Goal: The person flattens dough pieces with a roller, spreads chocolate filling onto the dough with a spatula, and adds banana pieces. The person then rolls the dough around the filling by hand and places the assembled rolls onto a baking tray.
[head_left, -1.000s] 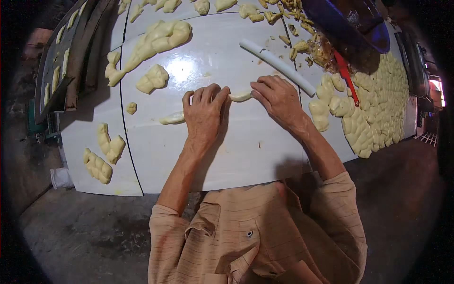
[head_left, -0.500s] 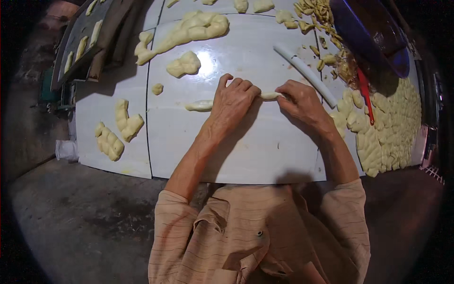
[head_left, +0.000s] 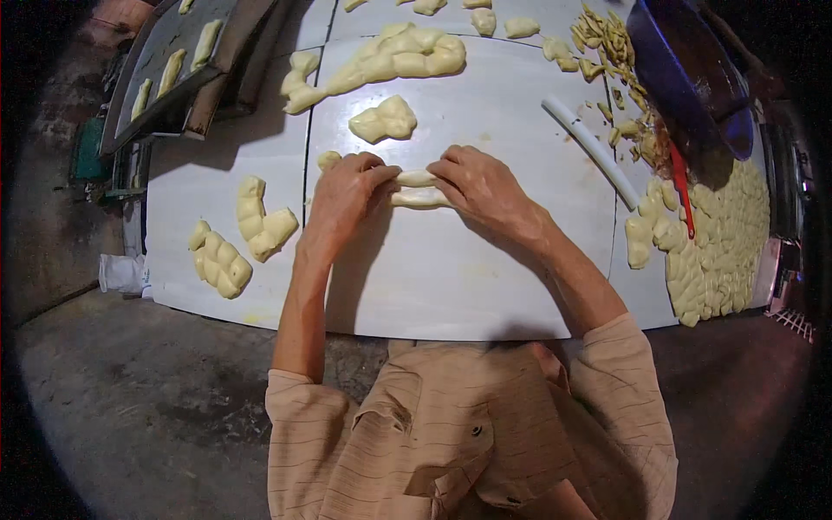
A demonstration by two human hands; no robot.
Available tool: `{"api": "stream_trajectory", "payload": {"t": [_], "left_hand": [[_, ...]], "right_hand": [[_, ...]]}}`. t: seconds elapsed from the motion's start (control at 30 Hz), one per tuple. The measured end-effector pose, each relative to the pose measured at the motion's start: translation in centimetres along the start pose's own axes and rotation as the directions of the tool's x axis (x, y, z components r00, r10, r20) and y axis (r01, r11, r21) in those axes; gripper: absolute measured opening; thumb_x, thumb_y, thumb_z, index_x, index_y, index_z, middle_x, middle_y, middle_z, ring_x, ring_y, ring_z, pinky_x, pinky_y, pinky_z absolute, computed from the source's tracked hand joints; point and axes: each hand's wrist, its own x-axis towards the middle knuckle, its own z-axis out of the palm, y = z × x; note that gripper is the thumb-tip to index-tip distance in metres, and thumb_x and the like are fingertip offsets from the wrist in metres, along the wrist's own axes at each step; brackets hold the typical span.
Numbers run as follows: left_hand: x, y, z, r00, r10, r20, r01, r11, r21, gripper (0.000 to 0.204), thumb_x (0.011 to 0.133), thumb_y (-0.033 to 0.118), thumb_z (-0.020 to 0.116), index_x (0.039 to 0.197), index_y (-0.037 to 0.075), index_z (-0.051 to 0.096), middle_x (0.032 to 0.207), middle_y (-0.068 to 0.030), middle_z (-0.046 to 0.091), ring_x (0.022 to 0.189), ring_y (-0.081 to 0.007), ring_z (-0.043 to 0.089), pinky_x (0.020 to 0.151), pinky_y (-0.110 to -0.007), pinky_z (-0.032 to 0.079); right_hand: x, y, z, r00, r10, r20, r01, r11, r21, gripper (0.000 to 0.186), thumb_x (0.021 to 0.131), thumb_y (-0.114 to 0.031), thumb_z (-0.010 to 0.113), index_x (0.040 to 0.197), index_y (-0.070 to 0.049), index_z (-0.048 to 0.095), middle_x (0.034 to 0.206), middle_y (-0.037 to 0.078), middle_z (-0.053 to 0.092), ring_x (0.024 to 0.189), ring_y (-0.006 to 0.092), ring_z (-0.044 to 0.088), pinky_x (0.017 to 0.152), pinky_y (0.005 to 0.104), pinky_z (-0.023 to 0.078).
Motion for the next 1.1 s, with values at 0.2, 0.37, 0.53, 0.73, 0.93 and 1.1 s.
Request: {"api": "stream_trajectory", "payload": {"t": [0.2, 0.37, 0.53, 0.73, 0.93, 1.1], "left_hand": [[-0.7, -0.1, -0.6, 0.997, 0.080, 0.024, -0.075, 0.987, -0.143, 0.032, 0.081, 0.023, 0.082, 0.108, 0.007, 0.075, 0.099, -0.0114, 0.071, 0.094, -0.0322, 0.067, 0.085, -0.043, 0.053], [-0.7, 0.6, -0.4, 0.994, 0.036, 0.105, -0.013, 0.977, -0.215, 0.028, 0.087, 0.016, 0.077, 0.111, 0.005, 0.069, 0.100, -0.0121, 0.070, 0.090, -0.0330, 0.069, 0.079, -0.044, 0.054], [-1.3, 0.8, -1.8, 1.000, -0.008, 0.002, 0.008, 0.927, -0.374, 0.059, 0.081, 0.023, 0.084, 0.131, 0.008, 0.058, 0.111, -0.0134, 0.067, 0.091, -0.0348, 0.069, 0.081, -0.044, 0.055], [-1.0, 2.1, -0.1, 0.997, -0.054, 0.061, 0.070, 0.947, -0.315, 0.048, 0.081, 0.015, 0.082, 0.124, 0.008, 0.064, 0.104, -0.0155, 0.067, 0.090, -0.0371, 0.068, 0.079, -0.046, 0.055], [-1.4, 2.4, 1.0, 0.993, -0.114, -0.038, 0.093, 0.928, -0.361, 0.020, 0.087, 0.007, 0.065, 0.105, 0.001, 0.071, 0.097, -0.0200, 0.068, 0.089, -0.0411, 0.068, 0.081, -0.050, 0.054], [-1.4, 2.5, -1.0, 0.990, -0.142, 0.015, 0.140, 0.948, -0.286, 0.019, 0.085, 0.017, 0.067, 0.098, 0.005, 0.073, 0.094, -0.0172, 0.071, 0.086, -0.0392, 0.069, 0.077, -0.048, 0.056]], "right_hand": [[-0.9, -2.3, -1.2, 0.997, 0.053, 0.063, -0.050, 0.997, -0.056, 0.023, 0.087, -0.014, 0.070, 0.105, -0.001, 0.067, 0.097, 0.015, 0.062, 0.094, 0.0348, 0.062, 0.084, 0.0457, 0.051], [-1.1, -2.6, -1.4, 0.964, 0.203, 0.173, -0.199, 0.979, -0.036, 0.026, 0.086, -0.010, 0.068, 0.110, -0.001, 0.063, 0.100, 0.016, 0.062, 0.096, 0.0380, 0.062, 0.084, 0.0501, 0.051], [-2.3, -3.4, -1.7, 0.981, 0.193, 0.028, -0.191, 0.979, -0.069, 0.042, 0.085, -0.012, 0.070, 0.125, -0.002, 0.061, 0.107, 0.018, 0.063, 0.098, 0.0388, 0.062, 0.087, 0.0495, 0.052], [-3.3, -3.1, -0.1, 0.958, 0.285, 0.023, -0.285, 0.958, 0.041, 0.035, 0.088, -0.009, 0.069, 0.121, 0.000, 0.061, 0.105, 0.020, 0.062, 0.095, 0.0407, 0.063, 0.082, 0.0481, 0.052], [-1.6, -4.5, -0.6, 0.901, 0.426, 0.085, -0.435, 0.889, 0.146, 0.024, 0.089, -0.005, 0.062, 0.111, 0.004, 0.064, 0.102, 0.023, 0.064, 0.093, 0.0422, 0.064, 0.082, 0.0477, 0.052], [-0.7, -4.6, -2.9, 0.927, 0.366, 0.084, -0.373, 0.924, 0.080, 0.020, 0.087, -0.008, 0.071, 0.104, 0.003, 0.069, 0.088, 0.015, 0.068, 0.074, 0.0302, 0.067, 0.069, 0.0381, 0.054]]}}
